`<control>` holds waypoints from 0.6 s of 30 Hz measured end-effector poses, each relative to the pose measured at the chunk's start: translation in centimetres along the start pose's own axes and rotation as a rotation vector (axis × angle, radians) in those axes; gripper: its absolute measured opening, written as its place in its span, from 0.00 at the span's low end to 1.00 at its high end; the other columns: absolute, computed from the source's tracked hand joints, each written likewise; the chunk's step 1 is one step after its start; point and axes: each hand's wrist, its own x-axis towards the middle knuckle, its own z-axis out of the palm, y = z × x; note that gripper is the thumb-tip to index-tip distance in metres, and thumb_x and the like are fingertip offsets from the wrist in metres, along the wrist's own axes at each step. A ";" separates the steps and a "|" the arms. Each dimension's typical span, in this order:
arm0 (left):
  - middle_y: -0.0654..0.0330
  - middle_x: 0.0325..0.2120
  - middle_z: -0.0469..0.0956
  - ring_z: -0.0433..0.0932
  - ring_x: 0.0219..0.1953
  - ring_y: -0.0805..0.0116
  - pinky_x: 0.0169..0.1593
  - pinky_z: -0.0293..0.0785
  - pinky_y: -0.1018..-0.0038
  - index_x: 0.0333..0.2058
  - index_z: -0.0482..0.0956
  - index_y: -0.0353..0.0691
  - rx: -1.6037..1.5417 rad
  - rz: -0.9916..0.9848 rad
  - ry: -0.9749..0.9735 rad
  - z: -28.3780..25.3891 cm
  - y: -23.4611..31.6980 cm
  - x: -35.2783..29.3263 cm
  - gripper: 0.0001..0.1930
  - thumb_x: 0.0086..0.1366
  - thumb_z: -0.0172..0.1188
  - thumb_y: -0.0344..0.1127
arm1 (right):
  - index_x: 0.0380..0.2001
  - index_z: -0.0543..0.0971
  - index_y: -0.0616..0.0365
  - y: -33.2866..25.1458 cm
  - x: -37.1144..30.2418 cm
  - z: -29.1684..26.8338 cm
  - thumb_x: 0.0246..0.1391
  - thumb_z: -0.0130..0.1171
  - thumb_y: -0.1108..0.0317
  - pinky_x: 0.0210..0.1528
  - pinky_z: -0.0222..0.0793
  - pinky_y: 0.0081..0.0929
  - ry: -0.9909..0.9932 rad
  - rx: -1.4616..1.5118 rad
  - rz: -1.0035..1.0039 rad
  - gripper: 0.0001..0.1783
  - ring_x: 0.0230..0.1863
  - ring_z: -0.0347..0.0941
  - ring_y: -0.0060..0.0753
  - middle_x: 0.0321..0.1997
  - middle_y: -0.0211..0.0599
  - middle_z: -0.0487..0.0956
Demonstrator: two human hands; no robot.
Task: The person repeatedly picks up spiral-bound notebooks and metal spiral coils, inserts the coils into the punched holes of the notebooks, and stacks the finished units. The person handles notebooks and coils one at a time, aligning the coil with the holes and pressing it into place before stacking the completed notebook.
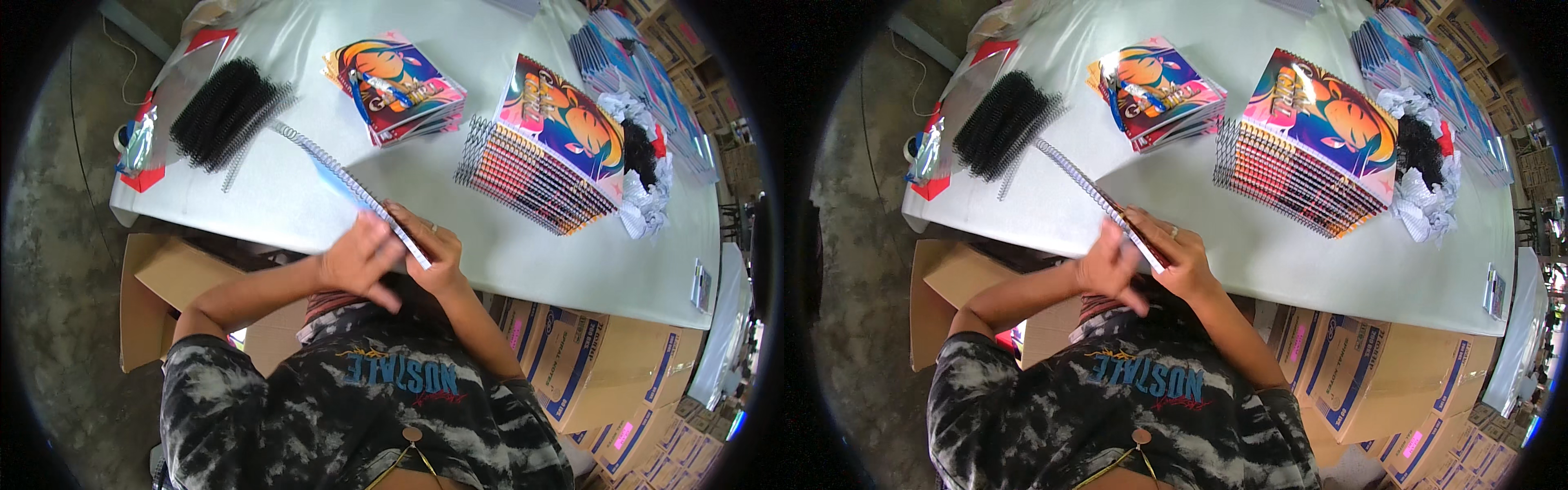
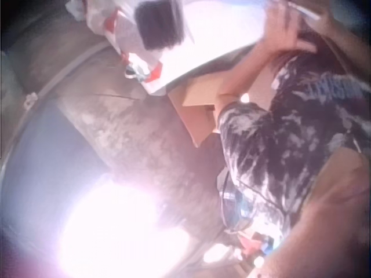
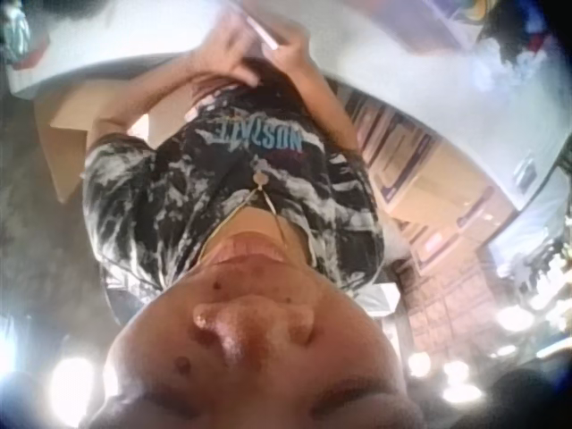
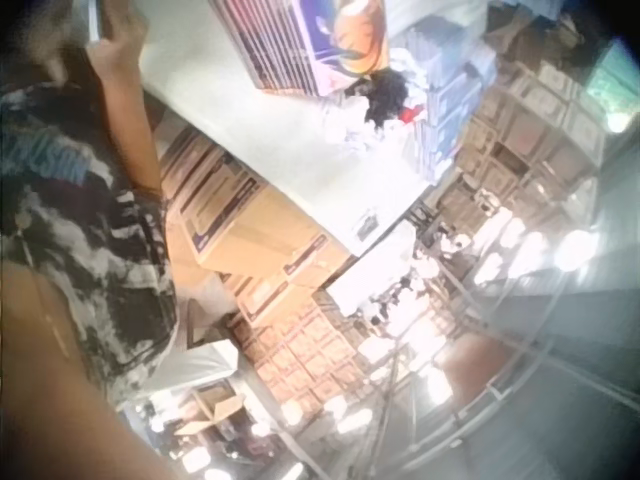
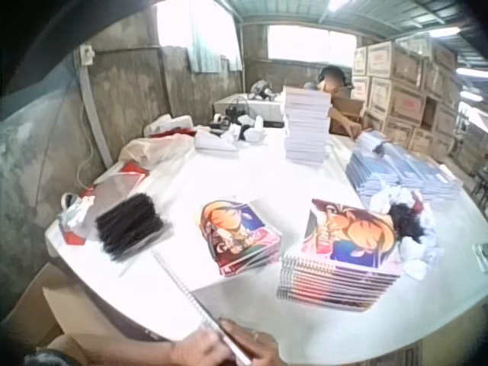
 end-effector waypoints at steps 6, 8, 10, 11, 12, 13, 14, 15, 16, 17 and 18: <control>0.45 0.47 0.65 0.64 0.50 0.47 0.48 0.59 0.49 0.58 0.59 0.35 0.319 -0.150 0.100 -2.6 -0.3 4.4 0.41 0.59 0.44 0.67 | 0.49 0.74 0.60 -0.6 0.5 0.8 0.41 0.62 0.75 0.43 0.74 0.30 -0.097 -0.042 -0.100 0.26 0.44 0.77 0.43 0.48 0.45 0.77; 0.41 0.57 0.58 0.56 0.59 0.41 0.59 0.48 0.47 0.61 0.56 0.37 -0.021 -0.156 0.133 0.4 0.1 2.6 0.49 0.51 0.49 0.72 | 0.50 0.73 0.60 0.2 -0.2 1.0 0.41 0.62 0.74 0.43 0.74 0.30 -0.021 0.029 0.043 0.27 0.44 0.77 0.43 0.48 0.44 0.77; 0.42 0.62 0.49 0.45 0.64 0.38 0.62 0.35 0.45 0.62 0.50 0.38 -0.127 -0.069 0.044 0.9 2.1 -0.5 0.50 0.52 0.50 0.71 | 0.51 0.72 0.61 0.5 0.1 0.4 0.41 0.63 0.73 0.44 0.73 0.30 0.024 -0.025 0.041 0.29 0.46 0.76 0.45 0.50 0.45 0.76; 0.43 0.62 0.47 0.44 0.64 0.37 0.62 0.35 0.44 0.63 0.49 0.39 -0.047 -0.027 0.085 0.0 2.6 0.3 0.50 0.52 0.50 0.71 | 0.52 0.71 0.61 0.5 0.7 0.2 0.41 0.63 0.72 0.46 0.72 0.31 0.016 0.002 -0.006 0.30 0.48 0.74 0.46 0.51 0.46 0.74; 0.37 0.62 0.44 0.40 0.64 0.34 0.62 0.33 0.44 0.63 0.47 0.35 0.052 -0.115 0.104 -0.7 2.6 1.1 0.50 0.54 0.49 0.69 | 0.53 0.70 0.61 0.1 1.1 0.5 0.42 0.63 0.72 0.48 0.71 0.31 0.006 0.031 -0.034 0.31 0.50 0.73 0.46 0.53 0.48 0.73; 0.28 0.60 0.39 0.36 0.64 0.30 0.62 0.33 0.42 0.62 0.43 0.29 0.016 -0.306 0.129 -2.5 2.5 4.3 0.49 0.58 0.49 0.64 | 0.54 0.68 0.61 -0.3 0.9 0.9 0.43 0.63 0.71 0.50 0.70 0.31 -0.005 0.058 -0.057 0.32 0.53 0.72 0.47 0.54 0.49 0.72; 0.25 0.60 0.35 0.33 0.64 0.29 0.62 0.32 0.42 0.62 0.41 0.27 -0.183 -0.440 0.113 -3.7 3.2 6.0 0.48 0.60 0.48 0.61 | 0.58 0.63 0.62 -0.6 0.9 1.7 0.46 0.61 0.62 0.62 0.56 0.41 -0.102 0.302 0.004 0.36 0.64 0.59 0.49 0.61 0.50 0.64; 0.22 0.59 0.32 0.31 0.63 0.27 0.61 0.31 0.41 0.62 0.39 0.25 -0.382 -0.563 0.100 -4.5 3.9 7.2 0.47 0.61 0.48 0.58 | 0.58 0.62 0.61 -1.1 1.7 2.4 0.46 0.60 0.58 0.63 0.51 0.44 -0.023 0.287 -0.067 0.38 0.65 0.56 0.49 0.62 0.49 0.63; 0.25 0.60 0.39 0.43 0.63 0.30 0.62 0.44 0.47 0.61 0.42 0.23 -0.496 -0.600 0.154 -5.4 4.5 7.8 0.40 0.64 0.48 0.49 | 0.59 0.60 0.61 -2.3 3.1 3.1 0.46 0.60 0.54 0.65 0.46 0.46 0.055 0.288 -0.138 0.40 0.66 0.53 0.49 0.63 0.49 0.61; 0.27 0.58 0.46 0.50 0.61 0.34 0.60 0.50 0.51 0.61 0.44 0.23 -0.564 -0.690 0.069 -6.8 4.9 7.7 0.37 0.65 0.47 0.46 | 0.60 0.60 0.60 -3.4 4.4 2.6 0.46 0.59 0.51 0.65 0.43 0.48 0.007 0.221 -0.169 0.41 0.66 0.52 0.50 0.63 0.48 0.61; 0.29 0.56 0.53 0.56 0.59 0.37 0.59 0.56 0.55 0.60 0.47 0.23 -0.625 -0.784 -0.022 -9.0 5.2 7.3 0.34 0.66 0.47 0.43 | 0.61 0.59 0.60 -4.6 5.8 2.1 0.45 0.58 0.48 0.65 0.40 0.50 -0.038 0.160 -0.205 0.43 0.67 0.50 0.50 0.64 0.48 0.60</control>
